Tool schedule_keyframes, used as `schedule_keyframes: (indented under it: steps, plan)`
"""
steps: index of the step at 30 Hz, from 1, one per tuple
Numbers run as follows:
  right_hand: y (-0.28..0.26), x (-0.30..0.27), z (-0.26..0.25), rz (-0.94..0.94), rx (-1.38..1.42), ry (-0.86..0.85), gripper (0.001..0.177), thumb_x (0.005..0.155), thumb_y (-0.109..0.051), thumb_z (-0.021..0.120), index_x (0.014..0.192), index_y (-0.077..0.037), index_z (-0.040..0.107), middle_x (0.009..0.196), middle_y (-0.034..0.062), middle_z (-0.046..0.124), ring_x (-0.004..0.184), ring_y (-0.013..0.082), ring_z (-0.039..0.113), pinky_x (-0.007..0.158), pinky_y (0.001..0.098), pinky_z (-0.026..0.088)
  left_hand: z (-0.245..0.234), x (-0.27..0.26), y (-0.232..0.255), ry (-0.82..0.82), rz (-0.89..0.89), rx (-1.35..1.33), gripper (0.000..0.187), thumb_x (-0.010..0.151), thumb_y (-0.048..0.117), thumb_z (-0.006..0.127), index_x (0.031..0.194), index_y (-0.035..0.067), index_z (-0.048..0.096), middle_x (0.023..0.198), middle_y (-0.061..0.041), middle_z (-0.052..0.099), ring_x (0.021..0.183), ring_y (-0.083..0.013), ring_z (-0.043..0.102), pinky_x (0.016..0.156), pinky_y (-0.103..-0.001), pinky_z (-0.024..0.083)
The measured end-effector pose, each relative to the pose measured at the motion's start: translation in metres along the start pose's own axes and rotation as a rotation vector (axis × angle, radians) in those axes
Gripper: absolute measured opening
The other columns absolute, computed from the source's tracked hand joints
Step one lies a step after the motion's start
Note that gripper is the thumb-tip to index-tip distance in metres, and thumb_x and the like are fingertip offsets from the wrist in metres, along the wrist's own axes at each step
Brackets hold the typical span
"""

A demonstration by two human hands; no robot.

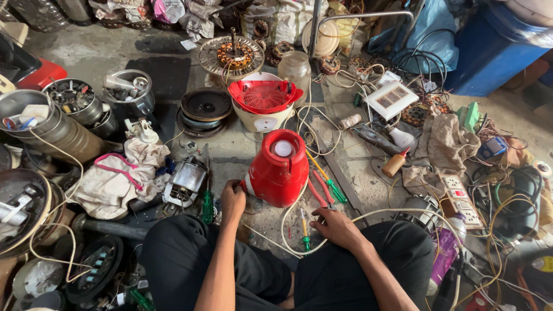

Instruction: The person manipulates an electric motor with their hands and a screwdriver, connecting wires and eventually fitting a red plastic appliance base over a motor assembly.

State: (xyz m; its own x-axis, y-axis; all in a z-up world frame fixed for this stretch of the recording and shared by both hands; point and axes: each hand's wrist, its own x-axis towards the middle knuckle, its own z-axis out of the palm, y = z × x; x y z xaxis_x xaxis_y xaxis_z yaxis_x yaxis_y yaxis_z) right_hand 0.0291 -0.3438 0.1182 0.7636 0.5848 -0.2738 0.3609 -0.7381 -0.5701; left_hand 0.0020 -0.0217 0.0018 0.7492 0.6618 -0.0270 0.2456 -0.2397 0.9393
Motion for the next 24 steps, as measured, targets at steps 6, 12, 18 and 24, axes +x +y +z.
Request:
schedule_keyframes:
  steps: [6, 12, 18, 24]
  plan:
    - [-0.005, -0.002, -0.003, 0.014, 0.011, -0.006, 0.044, 0.092, -0.034, 0.066, 0.125, -0.006, 0.066, 0.102, 0.0146, 0.078, 0.098, 0.0302, 0.075, 0.085, 0.0399, 0.057, 0.002, 0.001, -0.003, 0.003, 0.002, -0.003, 0.03, 0.092, 0.013, 0.05, 0.111, -0.001, 0.068, 0.106, -0.025, 0.072, 0.101, -0.0428, 0.068, 0.089, -0.048, 0.051]
    - [-0.009, -0.004, -0.004, -0.016, -0.011, 0.04, 0.047, 0.092, -0.037, 0.068, 0.127, -0.006, 0.066, 0.107, 0.0171, 0.076, 0.102, 0.0321, 0.073, 0.088, 0.0412, 0.056, 0.002, 0.003, -0.007, -0.005, -0.014, 0.004, 0.03, 0.092, 0.014, 0.05, 0.112, 0.0, 0.068, 0.107, -0.024, 0.072, 0.101, -0.043, 0.067, 0.089, -0.049, 0.05]
    - [-0.024, 0.012, -0.008, -0.104, 0.183, 0.383, 0.096, 0.078, -0.045, 0.084, 0.148, -0.001, 0.037, 0.141, 0.0242, 0.055, 0.132, 0.0339, 0.054, 0.108, 0.0439, 0.046, 0.006, 0.005, -0.01, 0.0, -0.02, 0.009, 0.031, 0.092, 0.014, 0.05, 0.112, 0.0, 0.069, 0.106, -0.024, 0.073, 0.1, -0.0429, 0.068, 0.088, -0.049, 0.051]
    - [-0.056, 0.09, -0.022, -0.429, 0.383, 0.579, 0.135, 0.069, -0.039, 0.095, 0.162, 0.005, 0.007, 0.164, 0.0335, 0.024, 0.152, 0.0414, 0.028, 0.121, 0.0491, 0.03, 0.003, -0.001, -0.009, -0.03, -0.037, -0.082, 0.03, 0.092, 0.012, 0.05, 0.112, 0.0, 0.068, 0.101, -0.022, 0.074, 0.091, -0.0371, 0.073, 0.082, -0.045, 0.055]
